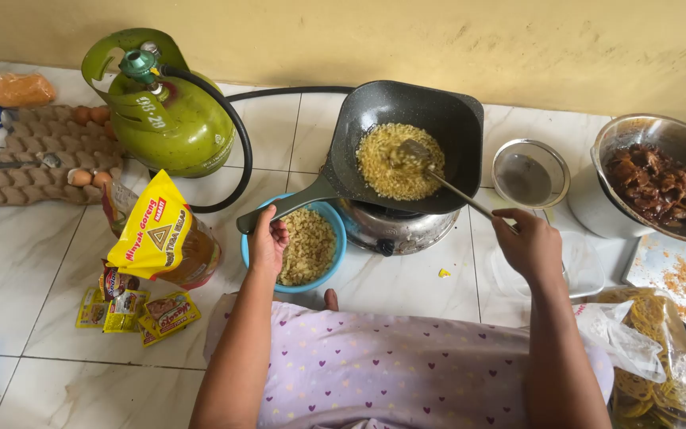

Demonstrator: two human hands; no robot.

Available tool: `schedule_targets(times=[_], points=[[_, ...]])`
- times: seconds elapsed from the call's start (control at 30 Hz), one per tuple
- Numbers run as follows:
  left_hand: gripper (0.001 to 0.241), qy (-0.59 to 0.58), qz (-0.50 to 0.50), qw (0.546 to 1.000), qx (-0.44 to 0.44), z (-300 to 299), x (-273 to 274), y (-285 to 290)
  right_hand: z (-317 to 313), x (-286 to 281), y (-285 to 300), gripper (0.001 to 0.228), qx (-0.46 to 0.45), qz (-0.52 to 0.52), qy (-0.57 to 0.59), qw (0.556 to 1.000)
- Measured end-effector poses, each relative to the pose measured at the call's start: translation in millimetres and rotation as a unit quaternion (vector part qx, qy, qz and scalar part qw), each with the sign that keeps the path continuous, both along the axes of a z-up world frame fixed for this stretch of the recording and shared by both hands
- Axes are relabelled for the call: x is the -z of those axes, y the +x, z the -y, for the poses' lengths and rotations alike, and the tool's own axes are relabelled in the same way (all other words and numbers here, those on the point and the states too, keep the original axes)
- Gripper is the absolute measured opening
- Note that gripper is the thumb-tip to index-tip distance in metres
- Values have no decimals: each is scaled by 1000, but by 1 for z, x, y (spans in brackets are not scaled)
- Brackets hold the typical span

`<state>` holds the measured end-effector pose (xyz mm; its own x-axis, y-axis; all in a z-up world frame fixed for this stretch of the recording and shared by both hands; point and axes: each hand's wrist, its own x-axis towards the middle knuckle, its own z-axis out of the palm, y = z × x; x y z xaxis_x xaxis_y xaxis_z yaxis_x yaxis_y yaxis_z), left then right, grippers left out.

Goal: Stirring noodles in a pan with a spatula while sitting on the floor

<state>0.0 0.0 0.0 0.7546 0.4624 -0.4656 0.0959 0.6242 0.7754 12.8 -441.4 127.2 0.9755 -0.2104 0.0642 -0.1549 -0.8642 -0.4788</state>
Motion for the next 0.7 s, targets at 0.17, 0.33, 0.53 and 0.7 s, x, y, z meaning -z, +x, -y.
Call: schedule_targets(times=[0.17,0.33,0.53,0.7], points=[[37,-1,2,1000,0,1,-1,0,8,16,8,26,12,17,-21,1000],[37,0,-1,1000,-3,1,-4,0,-3,0,2,25,0,-6,3,1000],[32,2,12,1000,4,-1,6,-1,1,10,4,26,11,30,-23,999],[36,3,31,999,33,-1,13,2,-5,-6,-4,26,-1,-13,63,998]])
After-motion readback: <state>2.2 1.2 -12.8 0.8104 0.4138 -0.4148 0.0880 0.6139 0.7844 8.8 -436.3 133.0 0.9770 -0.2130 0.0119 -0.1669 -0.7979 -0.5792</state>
